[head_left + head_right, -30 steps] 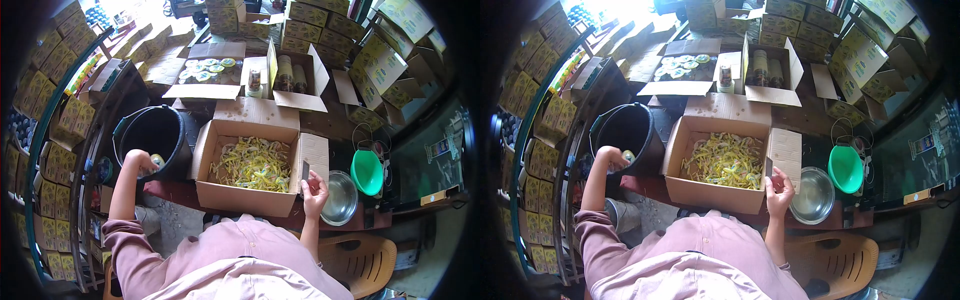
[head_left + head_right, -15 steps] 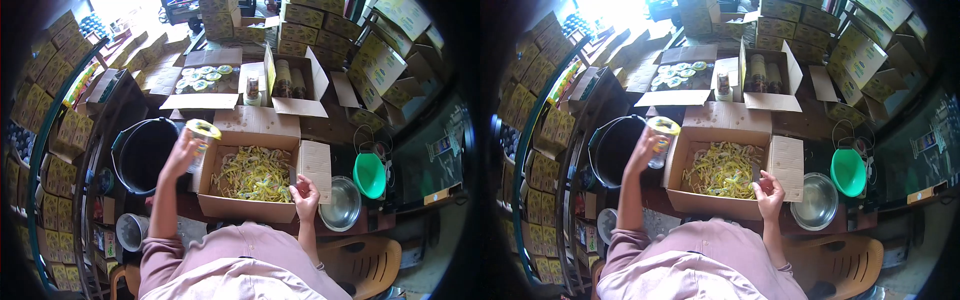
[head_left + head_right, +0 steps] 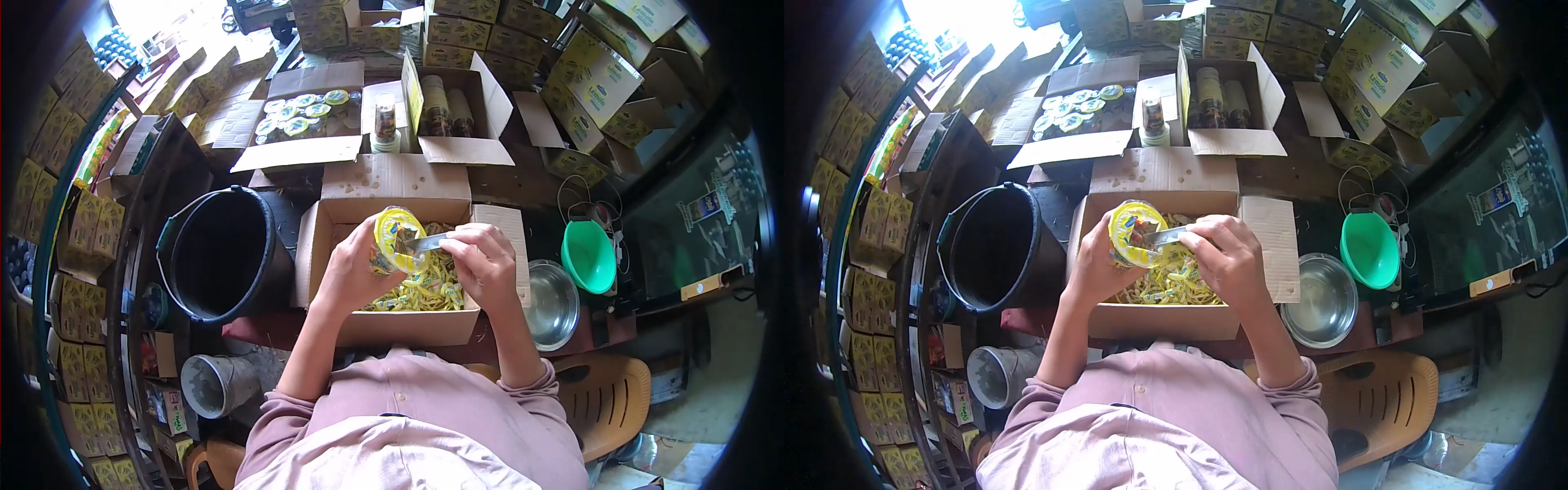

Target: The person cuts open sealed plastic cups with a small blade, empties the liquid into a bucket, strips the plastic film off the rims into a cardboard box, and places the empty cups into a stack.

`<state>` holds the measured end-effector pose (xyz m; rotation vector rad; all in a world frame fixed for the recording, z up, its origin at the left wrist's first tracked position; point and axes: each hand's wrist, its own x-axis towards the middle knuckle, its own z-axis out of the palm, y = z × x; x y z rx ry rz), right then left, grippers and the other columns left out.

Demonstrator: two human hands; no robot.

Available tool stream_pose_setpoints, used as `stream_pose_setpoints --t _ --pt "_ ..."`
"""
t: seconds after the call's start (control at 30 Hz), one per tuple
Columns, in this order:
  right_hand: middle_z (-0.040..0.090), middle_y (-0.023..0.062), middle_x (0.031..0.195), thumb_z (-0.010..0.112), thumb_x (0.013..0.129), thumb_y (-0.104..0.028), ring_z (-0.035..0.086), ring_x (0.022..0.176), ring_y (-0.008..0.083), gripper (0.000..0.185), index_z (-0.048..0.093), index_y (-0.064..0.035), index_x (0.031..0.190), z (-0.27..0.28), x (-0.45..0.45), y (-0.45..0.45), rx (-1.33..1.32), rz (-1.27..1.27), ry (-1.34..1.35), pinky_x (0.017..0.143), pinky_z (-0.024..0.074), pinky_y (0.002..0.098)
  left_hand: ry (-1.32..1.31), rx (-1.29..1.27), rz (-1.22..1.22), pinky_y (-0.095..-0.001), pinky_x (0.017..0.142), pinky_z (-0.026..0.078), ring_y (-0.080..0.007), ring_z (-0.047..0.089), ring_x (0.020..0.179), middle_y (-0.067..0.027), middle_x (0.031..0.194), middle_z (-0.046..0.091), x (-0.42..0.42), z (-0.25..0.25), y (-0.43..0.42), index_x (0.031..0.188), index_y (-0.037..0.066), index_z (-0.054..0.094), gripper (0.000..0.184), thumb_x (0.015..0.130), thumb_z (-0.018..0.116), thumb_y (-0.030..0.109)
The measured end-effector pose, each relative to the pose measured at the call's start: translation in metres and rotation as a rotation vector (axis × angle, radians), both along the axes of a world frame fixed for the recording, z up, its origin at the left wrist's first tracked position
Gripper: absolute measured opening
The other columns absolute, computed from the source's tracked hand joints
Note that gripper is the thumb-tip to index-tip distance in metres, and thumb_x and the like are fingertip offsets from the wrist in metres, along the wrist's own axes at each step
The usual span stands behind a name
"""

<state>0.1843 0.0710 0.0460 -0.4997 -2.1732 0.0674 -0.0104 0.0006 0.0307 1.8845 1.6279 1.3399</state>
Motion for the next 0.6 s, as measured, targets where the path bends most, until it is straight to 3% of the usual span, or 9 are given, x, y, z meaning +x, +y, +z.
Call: stream_pose_setpoints --t 0.23,0.33,0.4,0.6 --pt "0.061 0.0037 0.083 0.062 0.061 0.003 0.060 0.083 0.0219 0.026 0.063 -0.0071 0.085 -0.002 -0.002 0.003 0.117 0.046 -0.043 0.072 0.0491 0.0351 0.096 0.097 -0.024 -0.0319 0.075 0.048 -0.0274 0.059 0.088 -0.0131 0.092 0.057 0.002 0.014 -0.010 0.116 0.001 0.044 0.063 0.060 0.072 0.011" --pt "0.061 0.0038 0.081 0.062 0.062 0.000 0.060 0.080 0.0210 0.023 0.064 -0.0070 0.084 -0.001 -0.003 0.006 0.154 0.061 -0.032 0.071 0.0493 0.0336 -0.133 0.019 -0.023 -0.0321 0.075 0.048 -0.0259 0.059 0.086 -0.0136 0.090 0.057 0.004 0.008 -0.011 0.114 0.000 0.042 0.064 0.059 0.073 0.010" --pt "0.060 0.0041 0.081 0.064 0.063 -0.007 0.060 0.079 0.0199 0.020 0.064 -0.0067 0.083 -0.003 -0.004 0.009 0.178 0.072 -0.017 0.070 0.0492 0.0320 -0.131 -0.020 -0.040 -0.0319 0.076 0.048 -0.0246 0.059 0.086 -0.0143 0.092 0.057 0.003 0.008 -0.011 0.112 0.000 0.041 0.062 0.060 0.073 0.010" --pt "0.059 0.0051 0.076 0.064 0.067 -0.005 0.059 0.072 0.0198 0.027 0.063 -0.0047 0.094 -0.004 -0.009 0.009 0.188 0.119 0.010 0.064 0.0494 0.0320 -0.226 0.027 -0.162 -0.0319 0.079 0.047 -0.0224 0.060 0.087 -0.0145 0.094 0.058 0.002 0.000 -0.007 0.108 -0.003 0.039 0.058 0.064 0.073 0.013"
